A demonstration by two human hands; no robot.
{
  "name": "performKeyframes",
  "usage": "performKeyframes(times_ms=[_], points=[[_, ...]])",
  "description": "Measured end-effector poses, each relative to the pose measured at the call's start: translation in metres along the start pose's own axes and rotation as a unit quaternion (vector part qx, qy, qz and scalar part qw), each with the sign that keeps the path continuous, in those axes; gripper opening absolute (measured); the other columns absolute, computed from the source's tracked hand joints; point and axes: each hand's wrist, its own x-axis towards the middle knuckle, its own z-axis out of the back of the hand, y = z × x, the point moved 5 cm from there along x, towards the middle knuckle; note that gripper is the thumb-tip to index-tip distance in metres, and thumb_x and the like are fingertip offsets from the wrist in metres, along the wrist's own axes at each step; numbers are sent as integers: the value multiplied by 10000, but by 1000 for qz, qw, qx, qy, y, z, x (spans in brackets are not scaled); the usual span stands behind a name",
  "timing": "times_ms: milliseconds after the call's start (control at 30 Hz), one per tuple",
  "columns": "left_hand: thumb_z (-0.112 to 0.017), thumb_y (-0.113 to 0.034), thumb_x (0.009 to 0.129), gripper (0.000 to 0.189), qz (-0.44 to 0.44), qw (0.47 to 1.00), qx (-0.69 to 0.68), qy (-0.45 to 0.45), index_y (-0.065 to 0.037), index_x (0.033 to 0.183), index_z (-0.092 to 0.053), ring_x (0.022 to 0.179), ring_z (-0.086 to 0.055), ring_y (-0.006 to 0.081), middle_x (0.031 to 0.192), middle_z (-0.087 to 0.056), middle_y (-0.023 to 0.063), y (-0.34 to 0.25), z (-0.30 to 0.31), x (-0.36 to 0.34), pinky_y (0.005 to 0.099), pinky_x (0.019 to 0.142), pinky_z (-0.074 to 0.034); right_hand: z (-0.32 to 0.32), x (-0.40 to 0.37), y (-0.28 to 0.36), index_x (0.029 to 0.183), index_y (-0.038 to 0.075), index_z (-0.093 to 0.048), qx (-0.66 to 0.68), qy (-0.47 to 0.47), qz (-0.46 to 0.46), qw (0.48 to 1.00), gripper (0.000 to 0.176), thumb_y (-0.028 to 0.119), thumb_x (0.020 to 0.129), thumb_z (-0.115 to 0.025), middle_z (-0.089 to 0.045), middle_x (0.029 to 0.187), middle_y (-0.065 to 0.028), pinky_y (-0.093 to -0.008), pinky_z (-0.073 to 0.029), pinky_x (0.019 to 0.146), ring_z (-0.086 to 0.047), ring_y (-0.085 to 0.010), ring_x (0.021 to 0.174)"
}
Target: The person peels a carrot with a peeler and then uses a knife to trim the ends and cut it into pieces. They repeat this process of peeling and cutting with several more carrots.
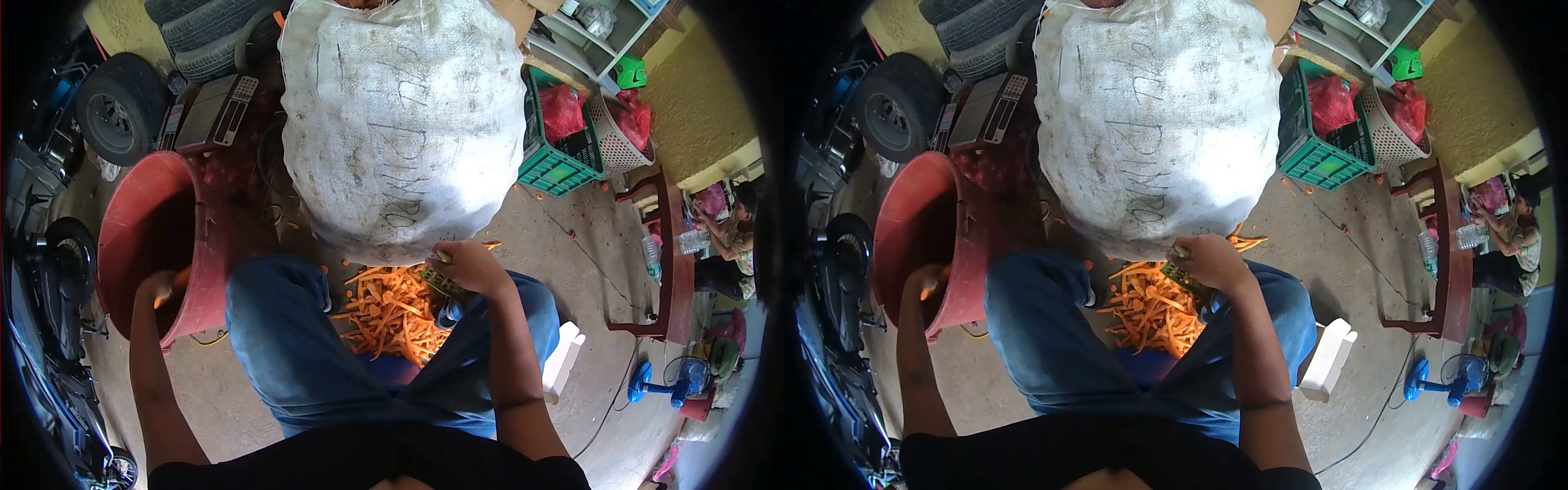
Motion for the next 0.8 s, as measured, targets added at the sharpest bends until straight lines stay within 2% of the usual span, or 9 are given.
performKeyframes(times_ms=[33, 100, 300, 400, 500, 533, 600, 700, 800], points=[[-628, -63, 604, 422, -2, 1000, 1, 0, -25, 1011, -524, 804, -558, 255, 910, -584, 153, -12, -2, -9, 337, 716, -436, -1, 0, 0, 748, 35, -530, 0, -1, -1, 1000, 275, 310, 759, -535, -505, 596, -177, -390, -383, 548, -512, -340, 607], [-558, -154, 711, 305, -60, 961, -256, 89, -26, 988, -568, 827, -552, 212, 940, -574, 111, -43, -11, -25, 313, 666, -440, -8, 2, 3, 751, 41, -536, 6, 25, 15, 1000, 271, 312, 758, -535, -513, 602, -171, -389, -391, 557, -517, -337, 612], [-606, -66, 642, 379, 3, 966, -242, 94, 8, 1008, -542, 762, -577, 244, 917, -570, 159, -11, -7, 22, 356, 530, -492, -22, 4, 14, 761, 74, -568, -35, 100, 17, 994, 286, 355, 752, -516, -551, 671, -160, -407, -414, 618, -539, -328, 677], [-579, -55, 633, 219, -1, 962, -253, 105, 13, 840, -562, 578, -589, 210, 753, -579, 124, -70, 92, -20, 296, 451, -488, -28, 5, 17, 765, 77, -570, -44, 174, 27, 983, 303, 373, 756, -506, -558, 679, -148, -401, -419, 623, -543, -321, 680], [-444, -175, 735, 216, 33, 943, -282, 171, -28, 848, -555, 563, -586, 215, 683, -571, 115, -51, 168, 20, 318, 433, -480, -32, 4, 15, 784, 70, -576, -84, 222, 30, 971, 350, 406, 766, -480, -570, 708, -136, -393, -421, 645, -549, -313, 705], [-408, -205, 769, 219, -73, 955, -279, 72, -50, 843, -545, 539, -576, 197, 655, -563, 100, -78, 212, -4, 287, 377, -438, -36, 5, 11, 802, 65, -580, -101, 250, 37, 962, 369, 416, 768, -472, -575, 731, -138, -392, -420, 660, -551, -312, 722], [-386, -258, 814, 213, -141, 954, -207, -162, -75, 769, -486, 452, -491, 112, 574, -496, 30, -153, 286, -47, 228, 333, -347, -44, 9, -1, 827, 60, -582, -74, 266, 27, 961, 386, 424, 769, -465, -577, 755, -146, -392, -416, 681, -549, -315, 745], [-437, -250, 805, 166, -236, 911, -218, -257, -97, 782, -498, 524, -428, 56, 613, -455, -37, -230, 360, -49, 193, 432, -323, -72, 20, -30, 837, 51, -574, -49, 272, 40, 960, 392, 420, 777, -459, -574, 758, -154, -397, -409, 678, -542, -323, 738], [-458, -246, 813, 213, -363, 830, -79, -416, -36, 822, -489, 612, -450, 108, 640, -485, 17, -296, 422, -28, 256, 561, -374, -88, 28, -40, 846, 53, -568, -79, 273, 42, 958, 378, 408, 784, -454, -569, 781, -164, -400, -410, 679, -534, -333, 751]])
